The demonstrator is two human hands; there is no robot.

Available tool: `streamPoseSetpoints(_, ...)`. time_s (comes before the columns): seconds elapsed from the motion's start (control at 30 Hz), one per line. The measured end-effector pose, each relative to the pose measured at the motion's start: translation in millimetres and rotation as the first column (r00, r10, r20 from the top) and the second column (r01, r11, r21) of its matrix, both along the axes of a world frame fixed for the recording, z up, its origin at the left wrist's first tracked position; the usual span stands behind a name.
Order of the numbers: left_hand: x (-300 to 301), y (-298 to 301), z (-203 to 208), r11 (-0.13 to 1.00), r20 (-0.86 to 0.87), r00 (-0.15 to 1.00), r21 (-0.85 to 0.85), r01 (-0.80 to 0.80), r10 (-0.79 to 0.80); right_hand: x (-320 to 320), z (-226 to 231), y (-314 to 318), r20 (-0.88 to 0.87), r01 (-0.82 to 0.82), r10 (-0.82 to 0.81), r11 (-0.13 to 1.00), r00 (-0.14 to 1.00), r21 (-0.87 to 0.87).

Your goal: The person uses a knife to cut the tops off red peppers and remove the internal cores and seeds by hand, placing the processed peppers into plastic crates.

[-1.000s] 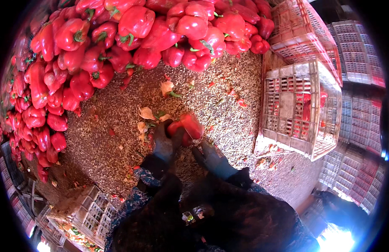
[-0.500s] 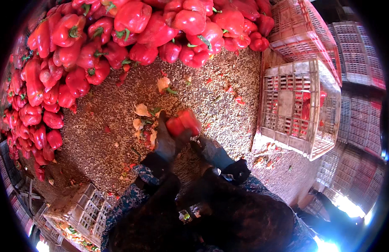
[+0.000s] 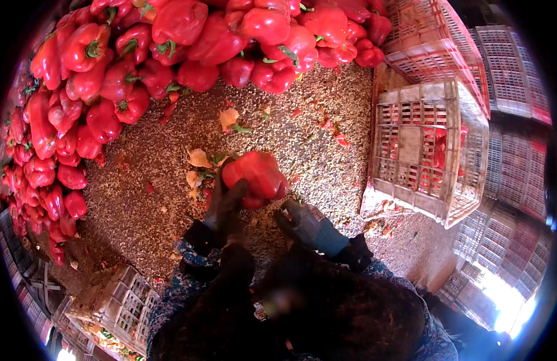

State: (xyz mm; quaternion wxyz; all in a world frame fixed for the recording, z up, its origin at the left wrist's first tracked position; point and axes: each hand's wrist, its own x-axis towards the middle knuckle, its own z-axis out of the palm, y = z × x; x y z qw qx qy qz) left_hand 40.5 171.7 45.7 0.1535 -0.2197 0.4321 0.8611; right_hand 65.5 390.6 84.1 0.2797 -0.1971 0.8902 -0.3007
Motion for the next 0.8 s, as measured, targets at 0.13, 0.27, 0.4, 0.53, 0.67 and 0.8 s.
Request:
streamPoseSetpoints(0.13, 5, 4, 13, 0.964, 0.08, 0.996, 0.262, -0.053, 0.033, 1, 4, -2, 0.145, 0.027, -0.038, 0.997, 0.989, 0.079)
streamPoseSetpoints(0.27, 0, -5, 28, 0.962, -0.05, 0.998, 0.268, 0.047, -0.035, -6, -5, 1, 0.429, 0.325, -0.234, 0.933, 0.872, -0.152)
streamPoseSetpoints(0.4, 1, -5, 36, 0.949, 0.03, 0.999, 0.312, -0.038, 0.031, -28, -27, 9, -0.437, -0.177, 0.232, 0.97, 0.869, 0.164)
streamPoseSetpoints(0.53, 4, -1, 31, 0.901, 0.005, 1.0, 0.435, 0.0, -0.003, -55, -44, 20, -0.425, -0.211, 0.241, 0.97, 0.872, 0.117)
streamPoseSetpoints(0.67, 5, -3, 26, 0.839, 0.074, 0.997, 0.54, -0.065, 0.03, -57, -40, 22, 0.14, -0.084, 0.13, 0.951, 0.982, -0.297)
streamPoseSetpoints(0.8, 2, -6, 33, 0.929, 0.087, 0.996, 0.367, -0.044, 0.013, -47, -15, 27, 0.482, 0.115, 0.044, 0.948, 0.875, -0.296)
